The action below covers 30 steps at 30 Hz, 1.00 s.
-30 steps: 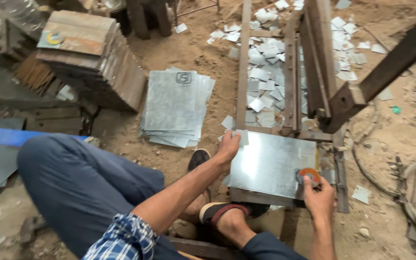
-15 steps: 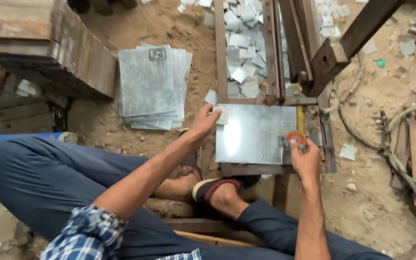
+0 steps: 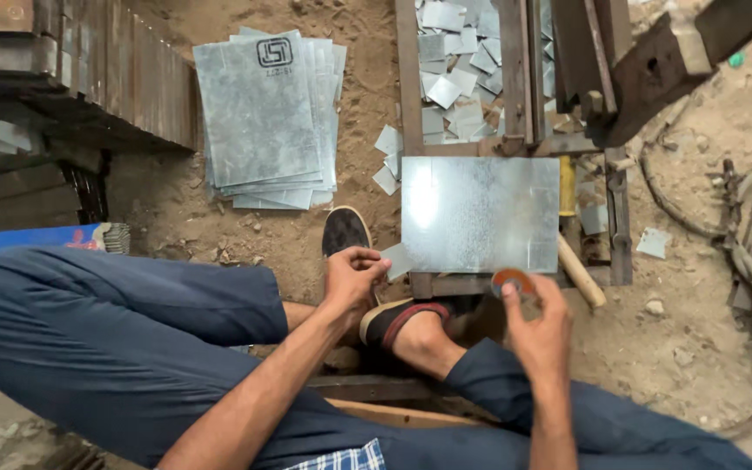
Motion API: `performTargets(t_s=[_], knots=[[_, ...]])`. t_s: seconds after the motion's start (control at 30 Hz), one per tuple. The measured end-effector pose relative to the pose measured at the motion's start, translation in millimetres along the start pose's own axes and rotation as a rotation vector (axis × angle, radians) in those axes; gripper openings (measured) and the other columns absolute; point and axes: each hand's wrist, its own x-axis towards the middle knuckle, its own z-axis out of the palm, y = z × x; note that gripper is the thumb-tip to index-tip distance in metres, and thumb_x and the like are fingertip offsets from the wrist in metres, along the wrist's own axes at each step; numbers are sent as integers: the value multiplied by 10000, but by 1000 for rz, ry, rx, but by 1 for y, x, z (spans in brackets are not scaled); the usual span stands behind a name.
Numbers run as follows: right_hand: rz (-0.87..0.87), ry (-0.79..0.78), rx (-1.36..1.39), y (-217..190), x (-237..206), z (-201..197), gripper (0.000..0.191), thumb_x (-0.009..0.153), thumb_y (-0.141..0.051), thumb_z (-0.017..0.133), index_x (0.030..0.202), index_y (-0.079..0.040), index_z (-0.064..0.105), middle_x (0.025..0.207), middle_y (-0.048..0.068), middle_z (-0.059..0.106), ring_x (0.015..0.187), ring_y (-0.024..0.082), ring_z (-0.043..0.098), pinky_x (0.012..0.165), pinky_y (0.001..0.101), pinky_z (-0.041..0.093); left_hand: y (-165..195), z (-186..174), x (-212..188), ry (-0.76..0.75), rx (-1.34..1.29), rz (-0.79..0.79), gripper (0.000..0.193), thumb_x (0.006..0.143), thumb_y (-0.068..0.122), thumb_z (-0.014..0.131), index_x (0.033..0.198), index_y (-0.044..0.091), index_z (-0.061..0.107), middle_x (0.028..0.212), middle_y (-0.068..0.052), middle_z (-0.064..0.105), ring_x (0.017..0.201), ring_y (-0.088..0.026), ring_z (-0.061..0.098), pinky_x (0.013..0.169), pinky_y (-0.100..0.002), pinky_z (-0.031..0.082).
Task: The person sits on the ground and uses a manual shear to cut a rectangular metal sheet into smaller pieces. They then use a sanding disc to smooth the edges of the cut sheet before cutting it again.
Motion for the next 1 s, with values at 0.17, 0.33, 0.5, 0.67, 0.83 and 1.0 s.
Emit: performTargets(t_s=[0.17, 0.33, 0.5, 0.67, 0.83, 1.0], knots=[[-45, -6, 9, 0, 20, 20, 258, 928, -174, 742, 1121, -3, 723, 1069, 137, 719, 966, 272, 697, 852, 367, 533, 11, 14, 18, 54, 287, 36, 235, 797, 109, 863, 972, -17, 769, 778, -60, 752, 635, -126, 672, 566, -270, 536], [-69, 21, 35, 0, 35, 30, 247, 928, -155, 743, 1124, -5, 727, 1059, 127, 726, 937, 255, 691, 830, 352, 525, 23, 20, 8, 51, 378, 156, 220, 776, 115, 880, 957, 14, 806, 780, -40, 775, 663, -93, 696, 606, -235, 555], [-101, -13, 30, -4, 30, 39, 233, 935, -160, 744, 1111, -8, 733, 1051, 124, 727, 960, 246, 696, 856, 353, 525, 32, 23, 4, 16, 258, 80, 217, 772, 98, 876, 941, 1, 781, 794, -53, 767, 658, -95, 689, 582, -242, 555], [-56, -24, 48, -4, 29, 39, 234, 938, -181, 741, 1104, -16, 739, 1053, 120, 730, 971, 258, 701, 845, 361, 524, 37, 26, -2, 17, 296, 42, 205, 783, 105, 865, 942, 10, 777, 791, -41, 754, 650, -84, 684, 569, -244, 552], [-105, 11, 13, -2, 31, 38, 227, 933, -173, 744, 1095, -14, 740, 1048, 131, 730, 977, 280, 702, 870, 372, 525, 28, 27, 0, 28, 181, 101, 236, 763, 79, 852, 967, 22, 746, 776, -33, 762, 644, -88, 674, 574, -248, 551], [-188, -35, -15, -5, 27, 47, 162, 895, -136, 733, 1023, -38, 745, 1038, 121, 733, 971, 287, 713, 869, 377, 545, 20, 25, 5, 44, 224, 180, 220, 758, 115, 872, 933, 24, 773, 783, -46, 756, 659, -90, 676, 599, -263, 562]])
